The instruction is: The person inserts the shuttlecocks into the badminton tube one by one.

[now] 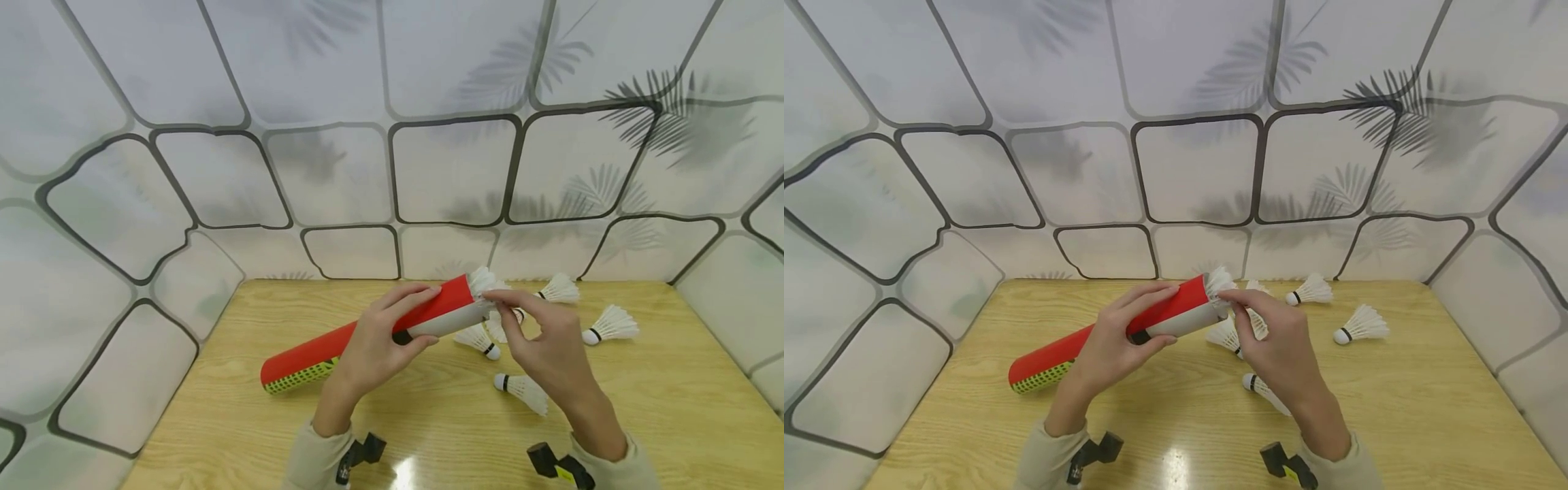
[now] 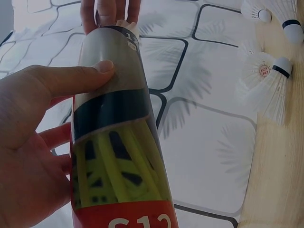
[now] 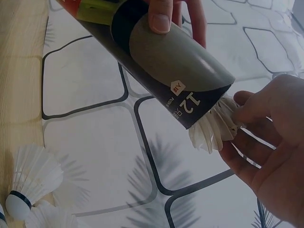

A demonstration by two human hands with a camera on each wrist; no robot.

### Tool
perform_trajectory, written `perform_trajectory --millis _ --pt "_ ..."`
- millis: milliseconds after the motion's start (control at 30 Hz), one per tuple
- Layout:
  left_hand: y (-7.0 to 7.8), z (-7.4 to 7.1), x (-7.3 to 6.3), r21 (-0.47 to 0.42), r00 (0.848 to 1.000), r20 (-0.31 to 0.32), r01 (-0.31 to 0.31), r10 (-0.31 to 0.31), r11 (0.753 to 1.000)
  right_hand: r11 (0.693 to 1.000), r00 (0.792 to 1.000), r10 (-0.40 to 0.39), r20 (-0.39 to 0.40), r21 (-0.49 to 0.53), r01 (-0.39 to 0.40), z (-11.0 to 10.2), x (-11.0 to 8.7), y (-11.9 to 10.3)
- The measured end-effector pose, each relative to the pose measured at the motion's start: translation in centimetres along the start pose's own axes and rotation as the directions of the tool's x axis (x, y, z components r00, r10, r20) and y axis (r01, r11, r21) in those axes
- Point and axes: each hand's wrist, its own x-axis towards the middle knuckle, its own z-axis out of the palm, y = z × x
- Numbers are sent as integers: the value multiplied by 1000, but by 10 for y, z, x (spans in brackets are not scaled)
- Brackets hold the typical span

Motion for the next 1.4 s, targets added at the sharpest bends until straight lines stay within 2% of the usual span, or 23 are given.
perform_trajectory --millis 133,367,633,967,1400 --pt "1 1 0 1 1000 5 -7 7 1000 1000 999 -10 52 27 9 0 -2 0" --pt "2 1 -1 4 1000 -5 -13 13 1000 997 996 -44 80 70 38 0 -1 1" --pt "3 2 -1 4 1000 1 -23 23 1000 992 984 -4 177 123 -18 -6 -2 5" --pt "4 2 -2 -3 999 -6 -54 54 999 978 969 30 246 192 -79 -10 -2 5" --pt "4 1 -1 -18 997 20 -75 75 997 972 940 -9 341 225 -72 -13 1 -1"
